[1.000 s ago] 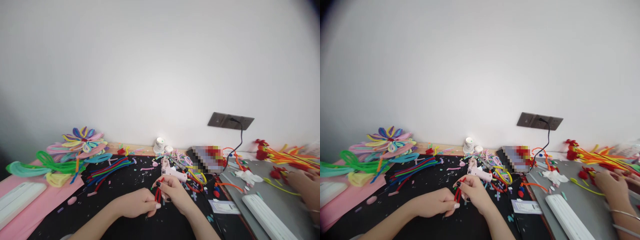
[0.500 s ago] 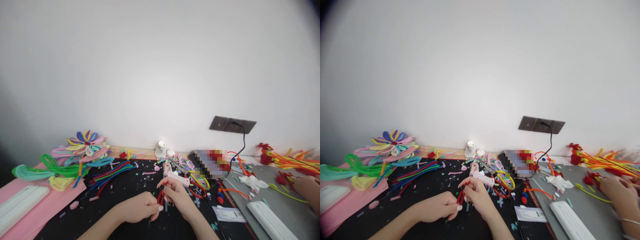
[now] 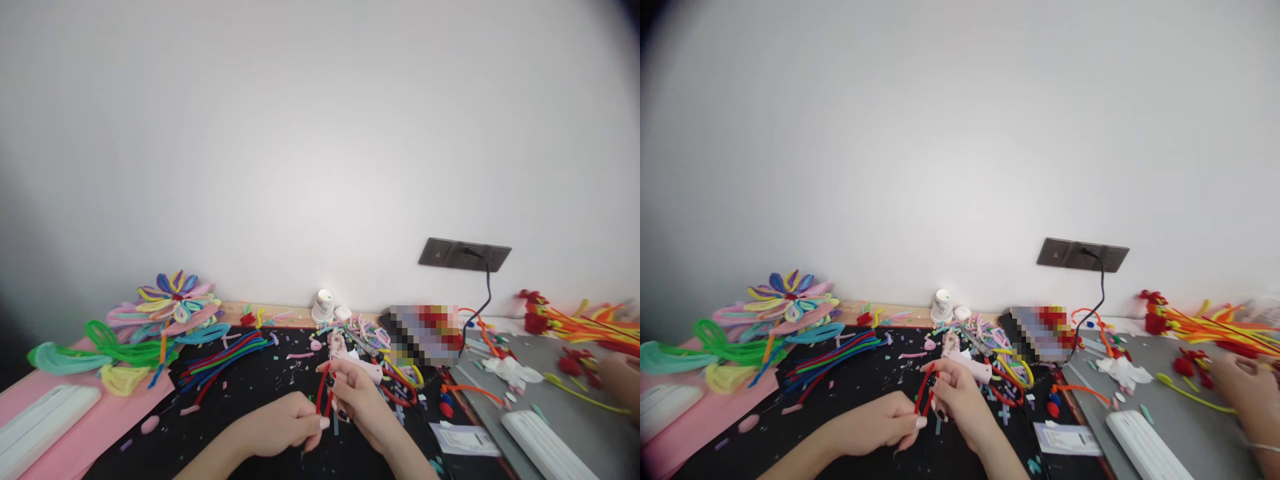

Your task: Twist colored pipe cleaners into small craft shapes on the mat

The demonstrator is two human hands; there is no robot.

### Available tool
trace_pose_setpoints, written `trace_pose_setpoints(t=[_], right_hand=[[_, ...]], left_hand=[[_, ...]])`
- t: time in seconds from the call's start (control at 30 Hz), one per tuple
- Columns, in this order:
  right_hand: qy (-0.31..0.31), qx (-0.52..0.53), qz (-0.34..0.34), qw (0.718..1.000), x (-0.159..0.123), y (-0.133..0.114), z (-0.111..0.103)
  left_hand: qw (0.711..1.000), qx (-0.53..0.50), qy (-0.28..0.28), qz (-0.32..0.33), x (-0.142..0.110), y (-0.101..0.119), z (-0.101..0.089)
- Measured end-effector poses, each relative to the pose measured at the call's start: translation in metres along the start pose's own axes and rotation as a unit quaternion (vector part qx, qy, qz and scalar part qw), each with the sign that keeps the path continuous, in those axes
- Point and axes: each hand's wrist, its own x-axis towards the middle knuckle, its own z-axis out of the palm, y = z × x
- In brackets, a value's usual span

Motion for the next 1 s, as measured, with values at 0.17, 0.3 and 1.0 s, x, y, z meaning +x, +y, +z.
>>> trace_pose_setpoints(t=[0.17,0.3,1.0], right_hand=[[-0.040,0.010,0.020,0.999,-0.002,0.000,0.002],[0.013,0.029,-0.010,0.999,0.002,0.002,-0.001],[0.119,0.062,-0.097,0.986,0.007,0.000,0.001]], left_hand=[[1.000,-0.003,-0.026,0.001,0.001,-0.001,0.002],[1.000,-0.016,0.024,-0.003,0.002,-0.002,0.001],[0.967,-0.008,0.238,0.086,0.008,-0.010,-0.006]])
